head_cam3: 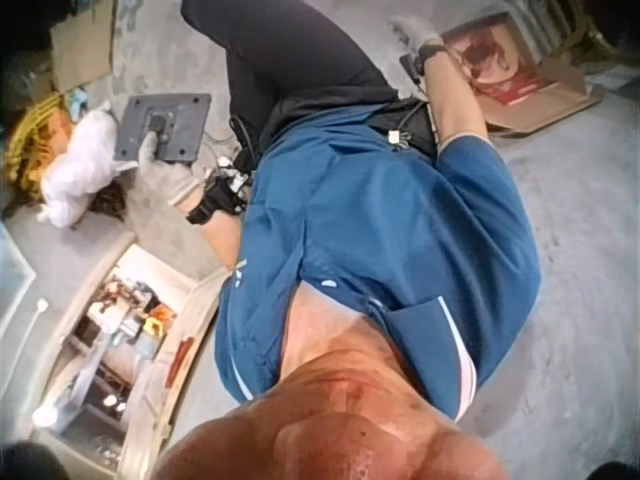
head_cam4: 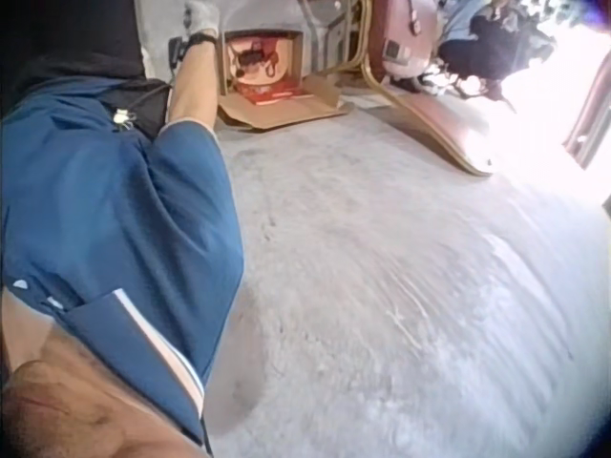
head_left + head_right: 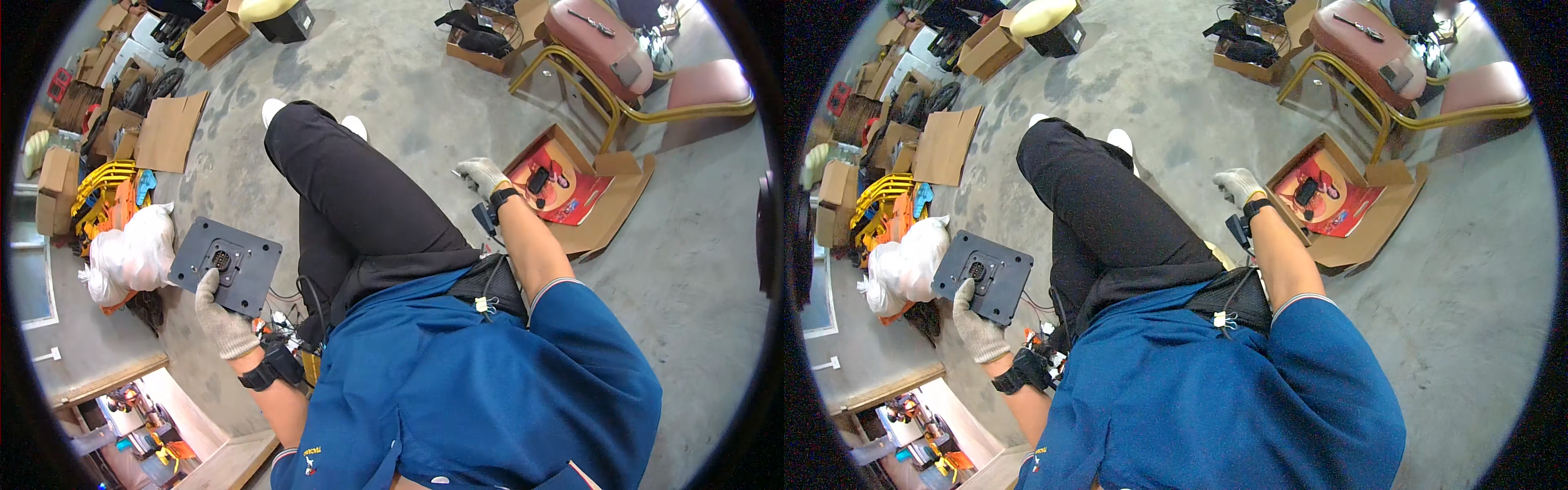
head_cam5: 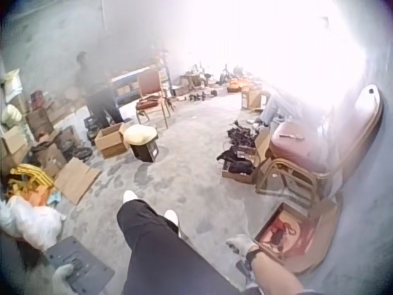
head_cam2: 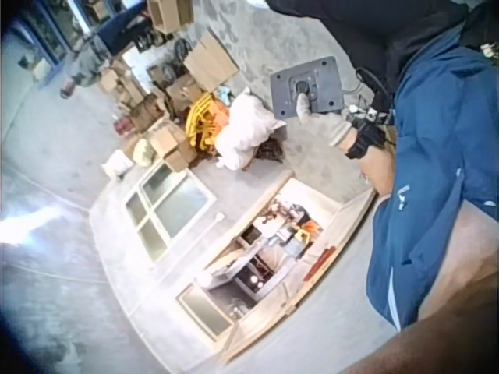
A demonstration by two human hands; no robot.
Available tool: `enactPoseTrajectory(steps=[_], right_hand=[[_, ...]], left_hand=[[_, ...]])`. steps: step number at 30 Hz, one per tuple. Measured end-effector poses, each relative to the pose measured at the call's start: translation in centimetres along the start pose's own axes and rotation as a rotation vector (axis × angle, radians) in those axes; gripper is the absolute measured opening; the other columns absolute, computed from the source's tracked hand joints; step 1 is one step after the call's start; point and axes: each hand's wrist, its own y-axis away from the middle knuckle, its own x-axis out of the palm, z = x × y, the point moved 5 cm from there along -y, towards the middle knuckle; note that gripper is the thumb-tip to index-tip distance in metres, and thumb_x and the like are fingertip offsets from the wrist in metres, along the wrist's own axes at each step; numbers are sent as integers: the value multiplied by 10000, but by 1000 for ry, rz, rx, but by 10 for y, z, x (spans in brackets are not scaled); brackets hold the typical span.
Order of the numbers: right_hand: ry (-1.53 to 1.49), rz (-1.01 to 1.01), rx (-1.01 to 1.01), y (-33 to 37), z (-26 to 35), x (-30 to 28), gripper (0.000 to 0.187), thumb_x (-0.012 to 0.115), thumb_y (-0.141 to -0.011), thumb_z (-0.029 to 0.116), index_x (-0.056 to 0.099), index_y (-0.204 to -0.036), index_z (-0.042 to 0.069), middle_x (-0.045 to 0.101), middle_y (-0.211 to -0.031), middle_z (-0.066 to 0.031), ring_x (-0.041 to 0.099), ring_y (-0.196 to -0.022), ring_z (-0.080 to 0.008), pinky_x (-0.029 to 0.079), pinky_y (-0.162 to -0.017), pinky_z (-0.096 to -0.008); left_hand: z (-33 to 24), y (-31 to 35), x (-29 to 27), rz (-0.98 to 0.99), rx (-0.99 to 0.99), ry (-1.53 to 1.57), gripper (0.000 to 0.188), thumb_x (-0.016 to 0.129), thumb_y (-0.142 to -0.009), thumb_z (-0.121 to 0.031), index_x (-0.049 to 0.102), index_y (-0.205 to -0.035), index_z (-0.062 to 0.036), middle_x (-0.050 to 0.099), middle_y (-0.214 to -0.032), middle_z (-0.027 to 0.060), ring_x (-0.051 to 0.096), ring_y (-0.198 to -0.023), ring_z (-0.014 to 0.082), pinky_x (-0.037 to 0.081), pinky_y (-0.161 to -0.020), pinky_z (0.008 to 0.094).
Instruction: The recorder is assembling or inspecting a black electronic component, possibly a sensor or connector plate.
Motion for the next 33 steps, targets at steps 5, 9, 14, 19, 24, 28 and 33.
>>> enactPoseTrajectory(steps=[5,9,14,19,24,28,33], right_hand=[[164,-64,-131,2,23,-3,291,711,-908,290,733,-806,18,654,-668,-87,589,-553,-189,459,-537,-359],[-8,-93,-90,9,28,-4,243,711,-892,248,726,-810,20,662,-695,-71,596,-573,-184,462,-548,-354],[-226,-78,-88,20,45,-7,161,698,-895,180,691,-815,40,611,-706,-35,542,-567,-143,431,-526,-323],[-394,-117,-200,48,100,4,179,679,-921,142,679,-1049,17,622,-796,-44,498,-565,-108,417,-512,-279],[-323,5,-507,121,208,52,230,635,-981,93,712,-1198,87,688,-885,0,541,-647,-61,450,-547,-227],[-360,280,-600,200,266,106,213,613,-1026,109,728,-1181,18,707,-939,-22,577,-732,-44,484,-613,-202],[3,523,-676,257,274,204,377,628,-1060,285,707,-1239,-37,705,-969,-52,644,-839,-111,553,-739,-265]], left_hand=[[-1,4,9,29,-32,51,409,727,-907,-53,649,-1307,-13,742,-1215,151,740,-1074,287,607,-996,431],[-2,8,12,14,-21,12,367,712,-895,-58,669,-1255,-5,743,-1182,130,738,-1043,275,605,-970,420],[1,1,9,10,-23,6,320,697,-872,-61,696,-1186,5,749,-1128,119,740,-995,265,608,-932,412],[-4,9,14,1,33,-26,259,694,-871,-61,725,-1117,13,753,-1074,117,736,-963,258,609,-924,413],[-6,5,-19,190,726,-787,252,587,-924,-40,732,-1124,9,744,-1115,134,710,-1041,265,580,-957,401],[7,9,28,149,77,19,150,631,-864,-110,755,-871,-25,751,-907,88,713,-944,212,572,-899,354],[0,21,24,268,151,229,138,661,-890,-93,741,-968,-12,752,-991,111,737,-899,241,616,-917,396]])
